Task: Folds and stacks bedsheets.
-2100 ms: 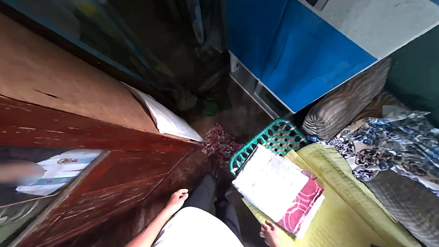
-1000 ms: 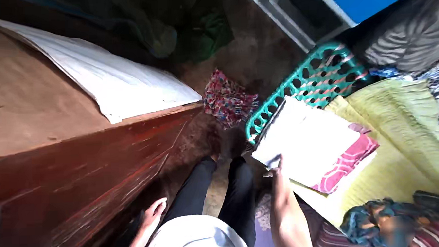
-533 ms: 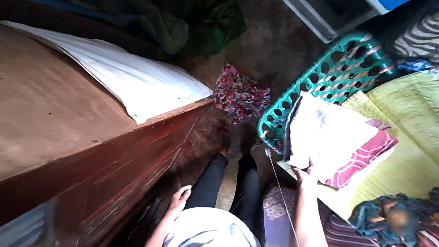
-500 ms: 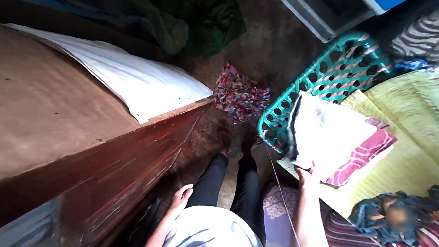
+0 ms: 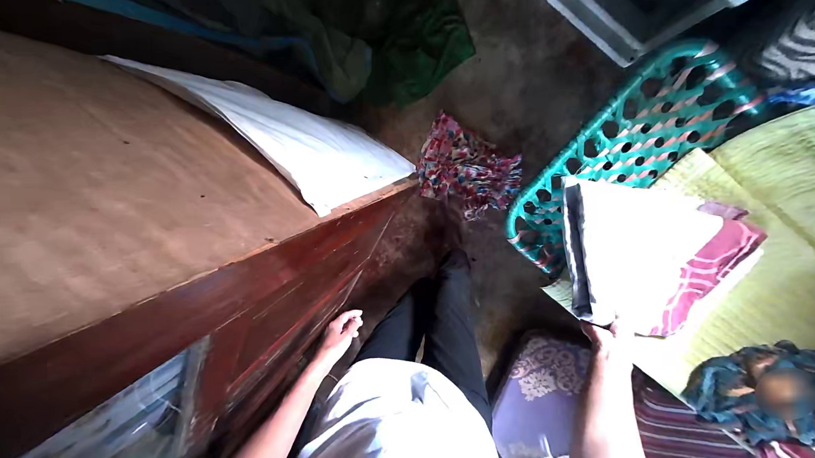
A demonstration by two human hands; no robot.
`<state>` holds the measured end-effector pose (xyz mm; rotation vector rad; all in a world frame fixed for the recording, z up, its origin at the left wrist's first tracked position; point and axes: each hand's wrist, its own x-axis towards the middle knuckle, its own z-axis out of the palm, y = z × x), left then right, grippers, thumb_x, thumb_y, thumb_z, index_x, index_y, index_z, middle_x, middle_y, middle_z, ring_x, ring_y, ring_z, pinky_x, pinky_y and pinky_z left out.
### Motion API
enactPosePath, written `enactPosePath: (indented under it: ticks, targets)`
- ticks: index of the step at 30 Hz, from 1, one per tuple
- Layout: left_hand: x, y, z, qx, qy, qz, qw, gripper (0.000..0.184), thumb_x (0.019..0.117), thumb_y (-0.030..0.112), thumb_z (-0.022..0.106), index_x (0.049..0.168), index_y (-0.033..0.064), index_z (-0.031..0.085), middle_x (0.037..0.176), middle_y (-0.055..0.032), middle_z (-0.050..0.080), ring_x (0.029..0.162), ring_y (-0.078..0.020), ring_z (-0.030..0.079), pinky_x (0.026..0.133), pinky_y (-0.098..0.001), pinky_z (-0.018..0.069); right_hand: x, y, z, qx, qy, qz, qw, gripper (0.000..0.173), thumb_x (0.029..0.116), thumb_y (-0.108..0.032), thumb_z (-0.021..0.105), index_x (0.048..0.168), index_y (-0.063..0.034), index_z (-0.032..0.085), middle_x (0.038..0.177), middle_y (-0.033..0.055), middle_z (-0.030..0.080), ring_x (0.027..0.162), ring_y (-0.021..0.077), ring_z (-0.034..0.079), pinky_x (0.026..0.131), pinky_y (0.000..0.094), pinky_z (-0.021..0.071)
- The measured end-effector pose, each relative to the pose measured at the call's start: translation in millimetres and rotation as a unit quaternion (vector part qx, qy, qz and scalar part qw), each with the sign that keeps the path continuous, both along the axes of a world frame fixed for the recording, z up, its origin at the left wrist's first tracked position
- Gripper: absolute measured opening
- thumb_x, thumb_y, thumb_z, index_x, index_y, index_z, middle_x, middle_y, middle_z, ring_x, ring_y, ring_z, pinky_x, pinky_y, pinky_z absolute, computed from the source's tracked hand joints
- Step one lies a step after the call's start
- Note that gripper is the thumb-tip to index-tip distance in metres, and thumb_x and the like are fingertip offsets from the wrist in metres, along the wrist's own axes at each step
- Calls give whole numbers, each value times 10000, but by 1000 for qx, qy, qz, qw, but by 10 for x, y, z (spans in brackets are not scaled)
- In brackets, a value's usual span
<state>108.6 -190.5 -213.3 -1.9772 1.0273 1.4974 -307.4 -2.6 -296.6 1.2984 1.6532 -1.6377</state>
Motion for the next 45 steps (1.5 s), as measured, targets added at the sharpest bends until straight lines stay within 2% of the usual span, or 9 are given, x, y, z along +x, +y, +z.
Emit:
enactPosePath:
  ticks: [3, 11, 17, 20, 24, 31, 38, 45]
  targets:
    - [-9, -35, -22, 2, 4, 1, 1000, 375, 1099, 122, 437, 1424, -52, 506, 1316, -274, 601, 1100, -322, 624, 930, -431, 490, 39, -11, -26, 16, -8, -3, 1000, 278, 1096, -252, 357, 1309, -89, 429, 1131, 88, 568, 989, 158, 615, 825, 340, 557]
    - [-7, -59, -55, 20, 10, -12, 1000, 375, 1099, 124, 439, 1421, -54, 508, 1315, -271, 601, 1111, -327, 620, 936, -436, 489, 39, -23, -116, 47, -21, -6, 999, 254, 1078, -244, 397, 1276, -94, 451, 1113, 80, 575, 967, 156, 621, 804, 337, 560]
    - [44, -67, -80, 10, 3, 21, 1000, 371, 1099, 127, 437, 1412, -58, 514, 1304, -267, 607, 1093, -315, 626, 927, -429, 498, 141, -1, -277, 55, -36, 7, 998, 284, 1084, -253, 386, 1311, -94, 448, 1147, 81, 576, 998, 161, 617, 832, 346, 554]
    - [77, -39, -113, 13, 10, 23, 1000, 367, 1097, 111, 433, 1406, -68, 516, 1294, -269, 608, 1084, -317, 628, 919, -430, 503, 123, -73, -240, 67, -33, 20, 997, 321, 1089, -244, 379, 1360, -77, 426, 1205, 91, 560, 1045, 166, 601, 870, 348, 538]
    - [192, 76, -34, 30, 8, 24, 999, 369, 1098, 114, 432, 1404, -74, 515, 1304, -283, 603, 1099, -334, 624, 926, -440, 496, 140, -32, -161, 74, -31, 18, 997, 311, 1086, -242, 384, 1346, -77, 428, 1186, 91, 559, 1036, 163, 601, 865, 349, 538]
    - [302, 0, -4, 19, -12, 31, 999, 370, 1100, 106, 423, 1416, -67, 505, 1320, -289, 592, 1091, -331, 623, 914, -433, 493, 165, -52, -213, 68, -27, 3, 997, 303, 1085, -245, 381, 1342, -91, 432, 1188, 87, 561, 1040, 166, 604, 867, 346, 538]
    - [340, -66, -29, 7, -4, 22, 1000, 369, 1103, 124, 425, 1417, -48, 511, 1309, -262, 602, 1071, -295, 623, 901, -413, 494, 173, -111, -91, 78, -2, 14, 997, 261, 1076, -218, 397, 1286, -72, 449, 1110, 94, 560, 956, 161, 602, 799, 339, 541]
    - [410, 55, 30, 17, 6, 3, 1000, 372, 1102, 129, 437, 1423, -43, 508, 1316, -263, 603, 1089, -314, 625, 909, -428, 494, 144, 5, 28, 63, 11, -2, 998, 287, 1078, -209, 388, 1322, -65, 434, 1152, 100, 553, 993, 171, 597, 831, 347, 537]
